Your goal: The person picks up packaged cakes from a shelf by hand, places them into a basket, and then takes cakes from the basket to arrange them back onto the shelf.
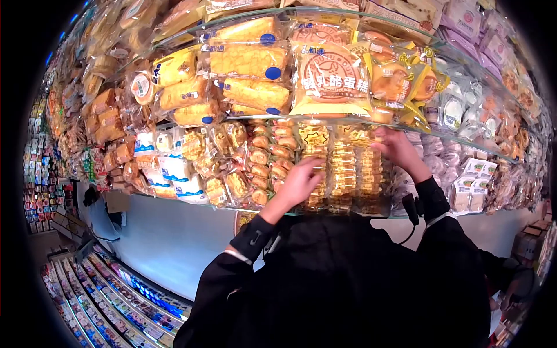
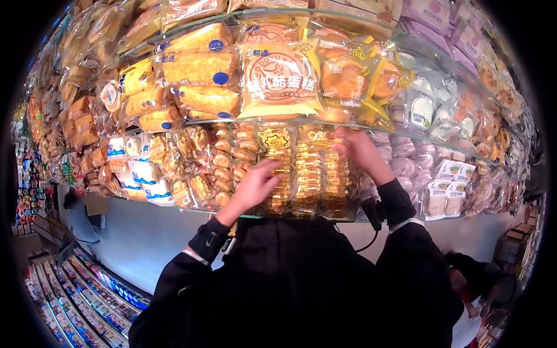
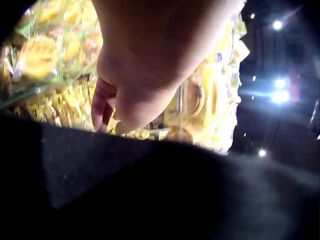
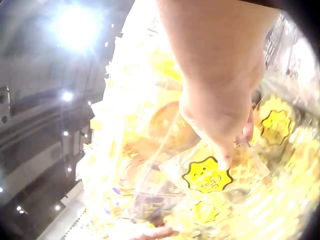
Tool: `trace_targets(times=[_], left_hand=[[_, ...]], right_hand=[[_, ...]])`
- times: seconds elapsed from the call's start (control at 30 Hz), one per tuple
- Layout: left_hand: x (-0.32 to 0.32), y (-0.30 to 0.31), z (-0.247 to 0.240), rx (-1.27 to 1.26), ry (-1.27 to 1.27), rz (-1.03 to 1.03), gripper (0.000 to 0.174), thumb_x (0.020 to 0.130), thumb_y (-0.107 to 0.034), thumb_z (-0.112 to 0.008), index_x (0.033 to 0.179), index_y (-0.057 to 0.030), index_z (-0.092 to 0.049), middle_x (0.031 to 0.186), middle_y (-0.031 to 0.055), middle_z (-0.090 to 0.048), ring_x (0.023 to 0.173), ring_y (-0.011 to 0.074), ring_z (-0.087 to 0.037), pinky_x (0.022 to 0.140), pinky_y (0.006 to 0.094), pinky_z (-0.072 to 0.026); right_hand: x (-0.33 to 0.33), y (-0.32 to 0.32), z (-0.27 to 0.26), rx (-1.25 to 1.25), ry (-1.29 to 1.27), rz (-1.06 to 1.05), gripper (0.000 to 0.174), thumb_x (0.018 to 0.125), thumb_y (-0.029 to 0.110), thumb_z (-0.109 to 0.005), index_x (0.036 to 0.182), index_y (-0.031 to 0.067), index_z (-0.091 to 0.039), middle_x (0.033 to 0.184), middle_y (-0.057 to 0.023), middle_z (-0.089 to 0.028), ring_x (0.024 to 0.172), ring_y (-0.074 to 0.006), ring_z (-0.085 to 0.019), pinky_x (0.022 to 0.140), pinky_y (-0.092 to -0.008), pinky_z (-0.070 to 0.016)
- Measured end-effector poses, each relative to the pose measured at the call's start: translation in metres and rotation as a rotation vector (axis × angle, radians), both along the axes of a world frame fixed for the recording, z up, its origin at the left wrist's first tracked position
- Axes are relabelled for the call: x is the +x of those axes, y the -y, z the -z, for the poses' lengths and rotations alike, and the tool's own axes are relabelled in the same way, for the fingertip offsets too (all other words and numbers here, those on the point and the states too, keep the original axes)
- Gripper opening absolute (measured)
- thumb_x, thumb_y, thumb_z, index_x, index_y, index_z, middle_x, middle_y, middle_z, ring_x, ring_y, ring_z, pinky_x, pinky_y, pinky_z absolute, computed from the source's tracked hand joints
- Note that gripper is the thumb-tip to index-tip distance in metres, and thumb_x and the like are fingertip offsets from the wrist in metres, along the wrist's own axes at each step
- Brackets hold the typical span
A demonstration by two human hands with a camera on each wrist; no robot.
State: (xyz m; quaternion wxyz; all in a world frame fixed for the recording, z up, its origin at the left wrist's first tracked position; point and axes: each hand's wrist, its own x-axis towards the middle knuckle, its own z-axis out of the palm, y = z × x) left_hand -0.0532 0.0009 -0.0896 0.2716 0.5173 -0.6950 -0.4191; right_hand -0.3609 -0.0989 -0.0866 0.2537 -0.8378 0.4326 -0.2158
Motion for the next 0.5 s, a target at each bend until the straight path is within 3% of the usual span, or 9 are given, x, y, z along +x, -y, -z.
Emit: trace_targets(times=[0.07,0.1,0.13,0.33,0.37,0.43,0.5], left_hand=[[-0.026,0.009,0.038,-0.317,0.147,0.108,0.045,0.084,-0.016,-0.06,0.126,-0.0011,-0.051,0.13,0.0185,-0.05,0.102,0.0334,-0.06,0.087,0.0393,-0.0498],[-0.038,0.016,0.031,-0.123,0.24,0.169,0.049,0.084,-0.012,-0.058,0.13,-0.0019,-0.046,0.132,0.0187,-0.049,0.113,0.0352,-0.054,0.091,0.0422,-0.0473],[-0.046,0.021,0.028,-0.127,0.238,0.166,0.049,0.084,-0.012,-0.058,0.13,-0.0019,-0.046,0.132,0.0187,-0.049,0.113,0.0352,-0.054,0.091,0.0422,-0.0473],[-0.062,0.059,0.015,-0.008,0.38,0.152,0.04,0.084,-0.012,-0.057,0.124,-0.0069,-0.053,0.125,0.0165,-0.054,0.105,0.0347,-0.057,0.087,0.0421,-0.0487],[-0.06,0.059,0.019,-0.06,0.323,0.082,0.035,0.085,-0.013,-0.057,0.119,-0.007,-0.056,0.111,0.0191,-0.06,0.099,0.0357,-0.059,0.084,0.0441,-0.0492],[-0.053,0.064,0.021,-0.038,0.354,0.09,0.034,0.084,-0.013,-0.057,0.118,-0.0068,-0.057,0.104,0.0206,-0.062,0.095,0.0368,-0.06,0.082,0.0454,-0.0494],[-0.049,0.067,0.023,-0.087,0.33,0.05,0.032,0.083,-0.013,-0.057,0.114,-0.0051,-0.057,0.087,0.0228,-0.064,0.084,0.0401,-0.062,0.076,0.0483,-0.0497]], right_hand=[[-0.002,0.007,0.017,-0.035,-0.087,-0.005,0.033,0.082,0.019,-0.068,0.11,0.0052,-0.058,0.089,-0.0183,-0.063,0.083,-0.0355,-0.062,0.069,-0.0423,-0.0494],[0.003,0.004,0.015,-0.036,-0.09,-0.008,0.033,0.082,0.019,-0.068,0.11,0.0052,-0.058,0.089,-0.0183,-0.063,0.083,-0.0355,-0.062,0.069,-0.0423,-0.0494],[0.012,0.0,0.012,-0.043,-0.151,0.036,0.031,0.081,0.015,-0.068,0.109,0.0045,-0.059,0.092,-0.019,-0.063,0.086,-0.0368,-0.061,0.072,-0.0425,-0.0489],[0.02,0.002,0.006,-0.205,-0.113,0.06,0.03,0.082,0.009,-0.062,0.112,0.0067,-0.06,0.09,-0.0194,-0.063,0.086,-0.0381,-0.06,0.075,-0.0442,-0.0472],[0.016,0.002,0.003,-0.174,-0.129,0.056,0.03,0.081,0.008,-0.061,0.111,0.0064,-0.061,0.089,-0.02,-0.062,0.085,-0.0382,-0.06,0.074,-0.0447,-0.0472],[0.013,0.001,0.001,-0.141,-0.143,0.054,0.029,0.08,0.006,-0.061,0.11,0.0062,-0.061,0.089,-0.0207,-0.062,0.084,-0.0383,-0.06,0.072,-0.0452,-0.0473],[0.009,-0.001,0.005,-0.072,-0.339,0.106,0.028,0.08,0.004,-0.058,0.108,0.0044,-0.06,0.087,-0.0225,-0.062,0.083,-0.0394,-0.06,0.069,-0.0458,-0.0475]])
